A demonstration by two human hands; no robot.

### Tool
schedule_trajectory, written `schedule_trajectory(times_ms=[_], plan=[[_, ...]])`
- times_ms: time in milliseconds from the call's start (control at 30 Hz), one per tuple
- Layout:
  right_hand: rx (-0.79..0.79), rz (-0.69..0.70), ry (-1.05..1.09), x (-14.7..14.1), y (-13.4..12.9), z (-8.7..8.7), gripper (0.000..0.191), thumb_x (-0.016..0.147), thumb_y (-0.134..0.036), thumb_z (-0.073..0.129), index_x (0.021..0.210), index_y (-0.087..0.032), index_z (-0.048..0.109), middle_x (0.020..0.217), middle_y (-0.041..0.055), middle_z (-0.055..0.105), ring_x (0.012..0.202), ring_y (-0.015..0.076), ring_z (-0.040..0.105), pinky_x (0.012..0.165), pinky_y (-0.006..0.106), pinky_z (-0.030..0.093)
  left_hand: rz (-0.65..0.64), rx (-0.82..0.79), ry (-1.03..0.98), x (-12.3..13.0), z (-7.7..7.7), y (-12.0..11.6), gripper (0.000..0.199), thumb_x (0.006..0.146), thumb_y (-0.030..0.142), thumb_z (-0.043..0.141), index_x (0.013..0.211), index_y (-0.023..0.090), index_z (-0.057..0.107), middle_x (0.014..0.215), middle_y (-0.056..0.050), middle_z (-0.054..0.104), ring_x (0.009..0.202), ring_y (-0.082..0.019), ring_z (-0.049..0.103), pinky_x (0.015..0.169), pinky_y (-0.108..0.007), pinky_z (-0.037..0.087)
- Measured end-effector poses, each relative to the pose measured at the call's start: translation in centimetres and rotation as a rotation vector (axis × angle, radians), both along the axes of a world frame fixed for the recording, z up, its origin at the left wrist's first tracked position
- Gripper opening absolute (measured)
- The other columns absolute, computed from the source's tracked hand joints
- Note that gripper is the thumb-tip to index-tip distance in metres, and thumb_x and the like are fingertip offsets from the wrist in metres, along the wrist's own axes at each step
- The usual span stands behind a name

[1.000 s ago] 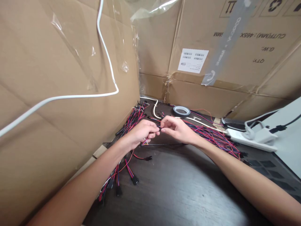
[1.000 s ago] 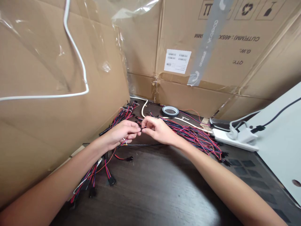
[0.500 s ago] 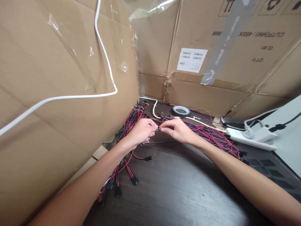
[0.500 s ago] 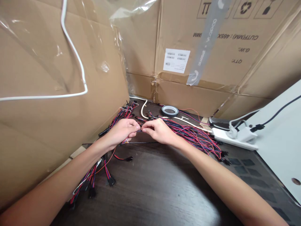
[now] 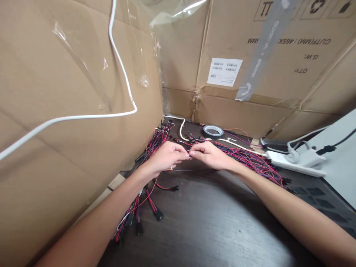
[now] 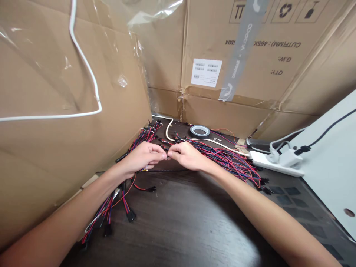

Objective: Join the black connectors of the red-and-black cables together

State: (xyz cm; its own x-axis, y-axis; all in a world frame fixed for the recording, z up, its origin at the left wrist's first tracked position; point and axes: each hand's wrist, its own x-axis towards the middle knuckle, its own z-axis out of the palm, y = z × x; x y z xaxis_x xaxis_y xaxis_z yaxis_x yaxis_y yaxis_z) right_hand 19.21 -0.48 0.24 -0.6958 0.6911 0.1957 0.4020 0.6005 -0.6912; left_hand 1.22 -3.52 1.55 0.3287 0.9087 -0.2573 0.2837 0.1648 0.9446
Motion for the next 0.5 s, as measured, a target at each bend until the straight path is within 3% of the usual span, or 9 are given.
schedule_trajectory(times_ms=[100,200,333,500], plan=[[0.047,0.020,0.065,0.23,-0.20,-0.06,0.016,0.081,-0.014,0.045,0.079,-0.010,0.061,0.064,0.0005,0.056,0.057,0.0081,0.045,0.056,0.020,0.035,-0.031,-0.076,-0.076,-0.32,-0.02,0.13,0.010,0.076,0.018,0.056,0.068,0.011,0.058,0.046,0.007,0.029,0.038,-0.002,0.022,0.038,-0.016,0.014],[0.219,0.068,0.066,0.37,-0.41,-0.35,0.016,0.072,-0.007,0.048,0.084,-0.011,0.059,0.060,-0.0023,0.051,0.052,0.0068,0.041,0.053,0.020,0.033,-0.074,-0.125,-0.110,-0.57,-0.01,0.23,0.013,0.077,0.019,0.055,0.067,0.011,0.057,0.047,0.007,0.027,0.039,-0.002,0.021,0.038,-0.016,0.013],[0.411,0.113,0.092,0.42,-0.37,-0.81,0.010,0.079,-0.013,0.051,0.084,-0.011,0.060,0.065,0.0004,0.057,0.056,0.0073,0.046,0.057,0.020,0.036,-0.102,-0.144,-0.116,-0.62,0.01,0.27,0.015,0.077,0.022,0.055,0.067,0.012,0.055,0.047,0.007,0.027,0.039,-0.002,0.020,0.038,-0.016,0.015],[0.357,0.082,0.127,0.31,-0.27,-0.74,0.012,0.084,-0.016,0.049,0.079,-0.012,0.059,0.063,0.0000,0.056,0.056,0.0074,0.046,0.056,0.020,0.034,-0.101,-0.080,-0.097,-0.42,0.04,0.34,0.017,0.081,0.025,0.051,0.071,0.013,0.055,0.047,0.007,0.028,0.039,-0.003,0.021,0.038,-0.017,0.015]])
